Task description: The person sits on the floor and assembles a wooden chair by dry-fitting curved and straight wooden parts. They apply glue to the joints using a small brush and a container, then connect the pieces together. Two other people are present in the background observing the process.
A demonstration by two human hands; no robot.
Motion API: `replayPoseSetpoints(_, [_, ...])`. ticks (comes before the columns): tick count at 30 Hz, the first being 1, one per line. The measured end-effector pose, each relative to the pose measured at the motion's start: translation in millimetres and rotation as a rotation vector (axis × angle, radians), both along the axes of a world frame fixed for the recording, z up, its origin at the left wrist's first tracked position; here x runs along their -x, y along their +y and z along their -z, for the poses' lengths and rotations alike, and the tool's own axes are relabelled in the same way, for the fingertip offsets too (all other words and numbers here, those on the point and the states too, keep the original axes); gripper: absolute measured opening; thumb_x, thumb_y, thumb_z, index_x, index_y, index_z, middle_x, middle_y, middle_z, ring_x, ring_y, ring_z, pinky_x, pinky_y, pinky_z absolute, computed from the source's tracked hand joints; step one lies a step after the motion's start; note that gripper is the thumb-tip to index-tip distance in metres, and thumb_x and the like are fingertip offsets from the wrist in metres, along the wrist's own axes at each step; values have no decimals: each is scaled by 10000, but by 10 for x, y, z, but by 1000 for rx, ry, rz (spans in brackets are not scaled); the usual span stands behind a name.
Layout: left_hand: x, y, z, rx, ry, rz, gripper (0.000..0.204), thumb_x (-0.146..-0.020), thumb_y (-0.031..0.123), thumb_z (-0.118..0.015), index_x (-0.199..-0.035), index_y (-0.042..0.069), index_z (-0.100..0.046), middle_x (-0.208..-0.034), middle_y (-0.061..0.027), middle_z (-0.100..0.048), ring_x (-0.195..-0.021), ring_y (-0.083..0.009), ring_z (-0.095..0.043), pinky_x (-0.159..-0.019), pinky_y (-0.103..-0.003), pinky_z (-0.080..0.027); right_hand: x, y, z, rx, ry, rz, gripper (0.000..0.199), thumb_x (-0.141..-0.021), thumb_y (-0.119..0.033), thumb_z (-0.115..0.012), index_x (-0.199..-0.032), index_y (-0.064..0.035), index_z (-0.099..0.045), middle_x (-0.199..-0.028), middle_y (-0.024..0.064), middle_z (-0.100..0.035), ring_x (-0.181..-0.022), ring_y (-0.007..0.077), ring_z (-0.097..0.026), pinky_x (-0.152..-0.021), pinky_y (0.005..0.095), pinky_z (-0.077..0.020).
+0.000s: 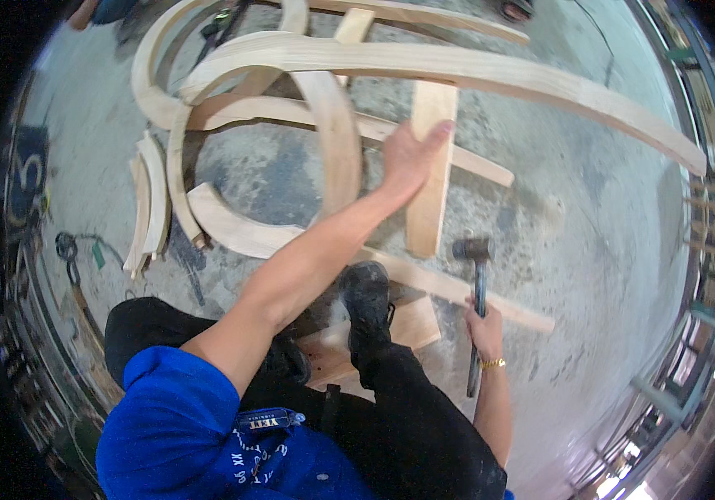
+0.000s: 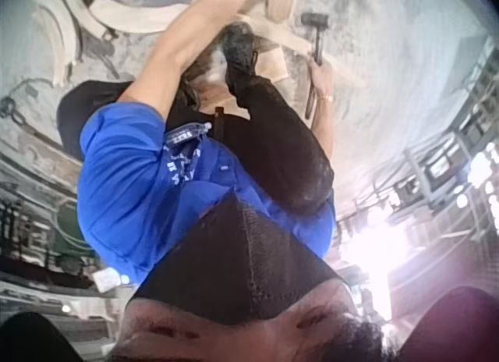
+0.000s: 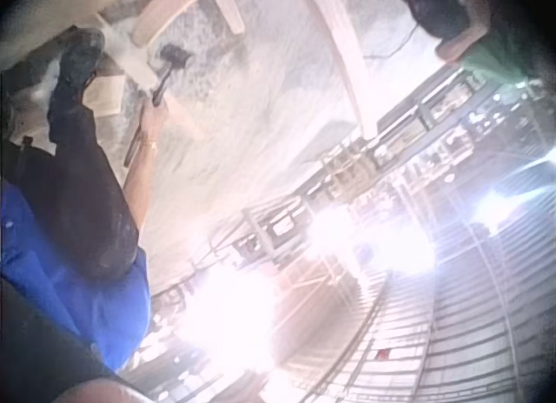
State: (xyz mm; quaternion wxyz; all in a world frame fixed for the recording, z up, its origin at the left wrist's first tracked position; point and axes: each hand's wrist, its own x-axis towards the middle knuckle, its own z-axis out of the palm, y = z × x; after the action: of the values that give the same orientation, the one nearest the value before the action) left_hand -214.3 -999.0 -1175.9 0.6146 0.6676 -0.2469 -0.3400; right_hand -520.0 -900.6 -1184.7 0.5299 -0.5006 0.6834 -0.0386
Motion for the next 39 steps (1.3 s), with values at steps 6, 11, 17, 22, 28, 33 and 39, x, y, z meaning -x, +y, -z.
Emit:
replayPoseSetpoints(6, [-218,-266,202,-238,-53,70,593,-794,520,-644,-894,-65,-647,-829,-245,-662,-818,-369,-656,-722,-427,-493,58,-158,207,72,508,-488,295,-851,-191,-592,-1039,35,-605,-750,101,-638,-629,159,-614,-569,291,-487])
replayPoseSetpoints(11, [-264,-280,306,-245,-58,-10,647,-793,564,-613,-800,-82,-647,-820,-287,-643,-834,-408,-643,-715,-445,-492,-593,-579,-77,147,-211,-57,467,-910,-323,-544,-1219,27,-531,-1044,149,-637,-834,167,-614,-709,286,-476])
replayPoseSetpoints(17, [-399,-305,291,-356,-175,397,608,-826,502,-568,-865,-98,-654,-876,-302,-635,-867,-435,-627,-799,-461,-481,-1504,-1212,-44,-22,-420,-255,476,-941,-409,-485,-1182,-1,-535,-950,42,-615,-828,89,-576,-710,245,-468])
replayPoseSetpoints(22, [-1881,-84,313,-351,-577,617,320,-827,354,-600,-993,100,-702,-812,-171,-676,-753,-320,-647,-680,-398,-504,-1756,-1396,354,111,-207,-283,363,-927,-390,-523,-852,-39,-579,-682,-15,-519,-575,56,-468,-514,216,-400])
replayPoseSetpoints(28, [-3501,1604,-18,-839,-1405,514,498,-815,320,-648,-1214,45,-534,-926,-179,-655,-856,-338,-630,-757,-426,-508,-1779,-1516,560,50,-191,-310,404,-933,-453,-497,-853,-66,-583,-642,-37,-511,-548,49,-480,-507,221,-410])
replayPoseSetpoints(33, [-3116,2270,30,-837,-1353,362,661,-764,346,-705,-1275,49,-412,-1275,-158,-465,-1110,-358,-501,-884,-426,-475,-1704,-1724,431,106,-135,-268,443,-942,-457,-479,-964,-31,-602,-750,3,-585,-630,86,-545,-566,251,-452])
replayPoseSetpoints(39, [-3332,2753,38,-916,-1192,-221,858,-715,291,-748,-1417,153,-275,-1306,-224,-404,-1156,-409,-461,-952,-488,-412,-1940,-1854,127,-4,-378,-120,491,-960,-424,-466,-1084,38,-576,-937,82,-631,-797,127,-599,-705,287,-498])
